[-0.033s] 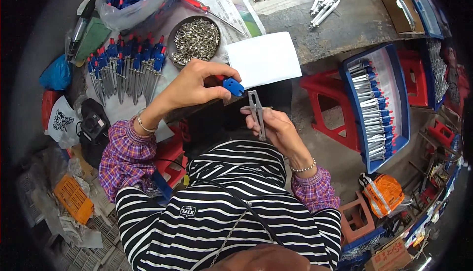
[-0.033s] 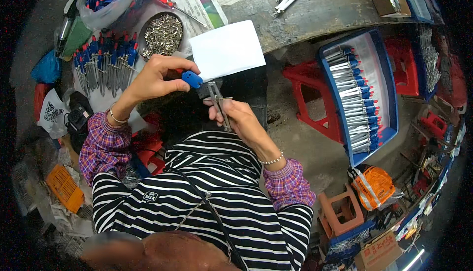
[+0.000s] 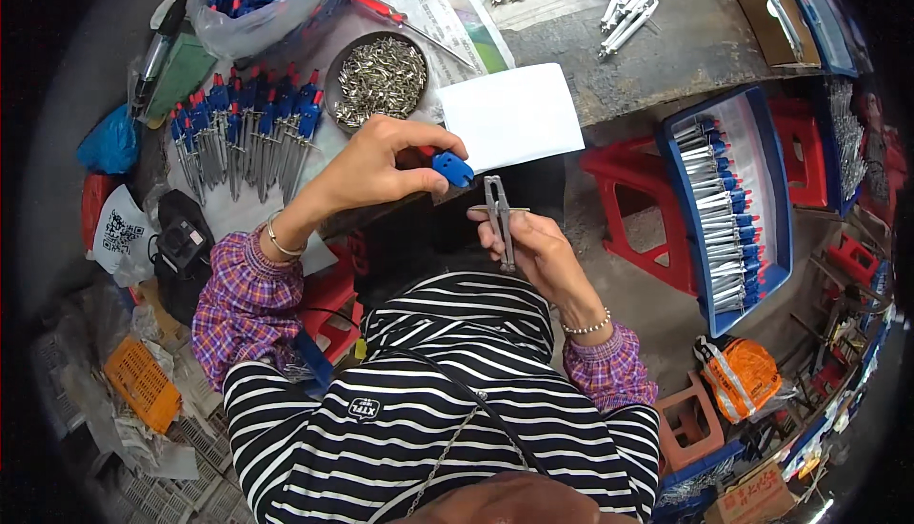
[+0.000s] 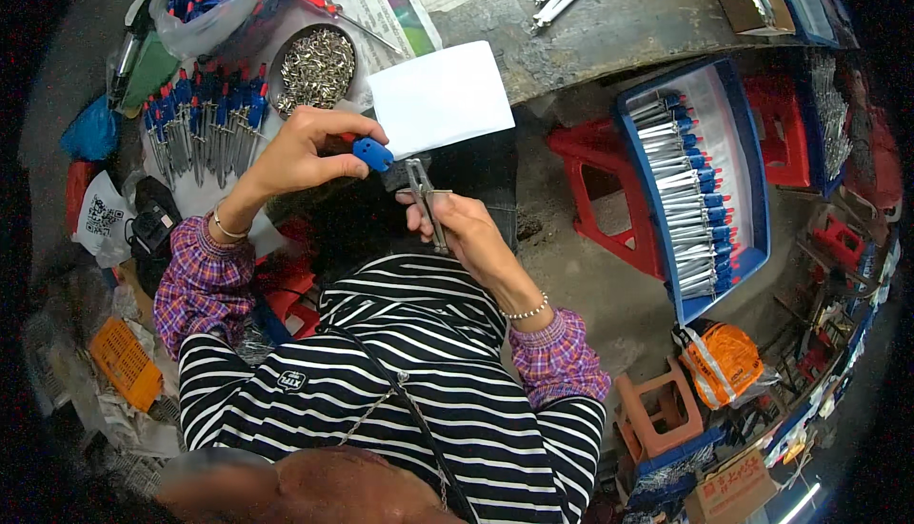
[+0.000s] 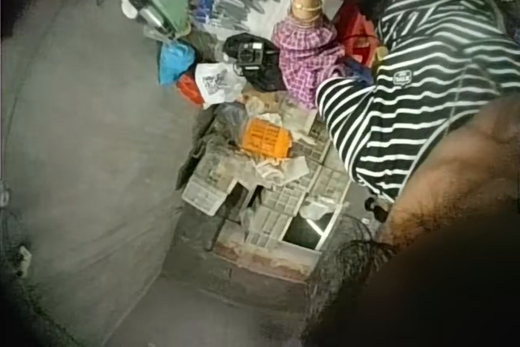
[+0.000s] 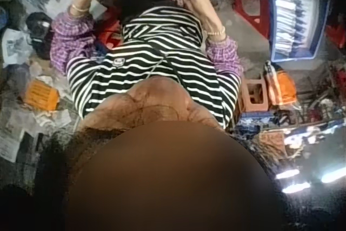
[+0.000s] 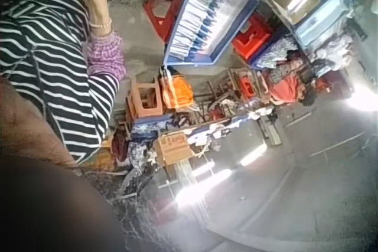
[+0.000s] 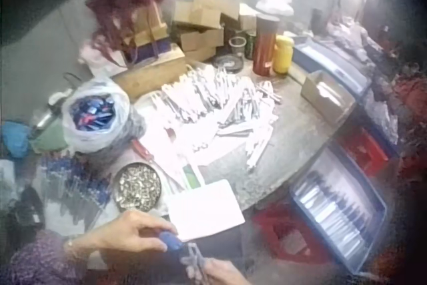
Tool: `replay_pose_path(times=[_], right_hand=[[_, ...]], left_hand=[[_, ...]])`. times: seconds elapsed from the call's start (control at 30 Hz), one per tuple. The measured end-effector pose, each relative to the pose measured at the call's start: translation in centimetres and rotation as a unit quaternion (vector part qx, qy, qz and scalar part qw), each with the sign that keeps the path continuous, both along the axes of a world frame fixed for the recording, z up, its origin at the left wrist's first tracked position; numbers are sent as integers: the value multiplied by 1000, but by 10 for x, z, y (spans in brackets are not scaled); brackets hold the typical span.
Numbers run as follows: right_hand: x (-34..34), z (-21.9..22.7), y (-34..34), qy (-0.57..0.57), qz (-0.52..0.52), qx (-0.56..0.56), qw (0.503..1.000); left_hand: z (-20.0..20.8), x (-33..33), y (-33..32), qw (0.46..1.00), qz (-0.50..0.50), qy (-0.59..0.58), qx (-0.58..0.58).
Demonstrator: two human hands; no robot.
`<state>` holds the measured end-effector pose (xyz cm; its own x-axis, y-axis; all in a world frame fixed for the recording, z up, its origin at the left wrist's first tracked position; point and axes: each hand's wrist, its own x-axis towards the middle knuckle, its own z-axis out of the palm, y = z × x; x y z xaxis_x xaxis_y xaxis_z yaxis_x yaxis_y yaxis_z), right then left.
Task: Assemble small precision tools by inserting metal components into blue plastic handles at a manual workstation.
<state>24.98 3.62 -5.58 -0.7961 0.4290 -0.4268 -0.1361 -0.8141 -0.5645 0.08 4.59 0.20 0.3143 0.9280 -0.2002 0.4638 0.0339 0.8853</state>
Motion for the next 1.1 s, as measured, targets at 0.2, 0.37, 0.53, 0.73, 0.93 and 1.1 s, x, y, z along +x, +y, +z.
replay_pose_path(times=[0.2, 0.37, 0.53, 0.73, 0.93, 1.1], right_hand=[[-4, 10, -1, -124, -7, 124, 984], [-4, 16, -5, -172, -14, 73, 982], [-6, 20, -12, -157, 31, 102, 982], [-6, 15, -17, -161, 36, 115, 980], [-9, 14, -18, -158, 53, 122, 978], [-13, 17, -17, -158, 46, 109, 980]], left_hand=[[-1, 2, -3, 1000, -2, 2, 15], [-6, 5, -3, 999, -31, -21, 38], [-10, 8, -15, 995, -44, -61, 67], [-9, 9, -27, 994, -36, -84, 56], [-14, 1, -39, 992, -22, -94, 85], [-18, -8, -43, 988, -1, -113, 106]])
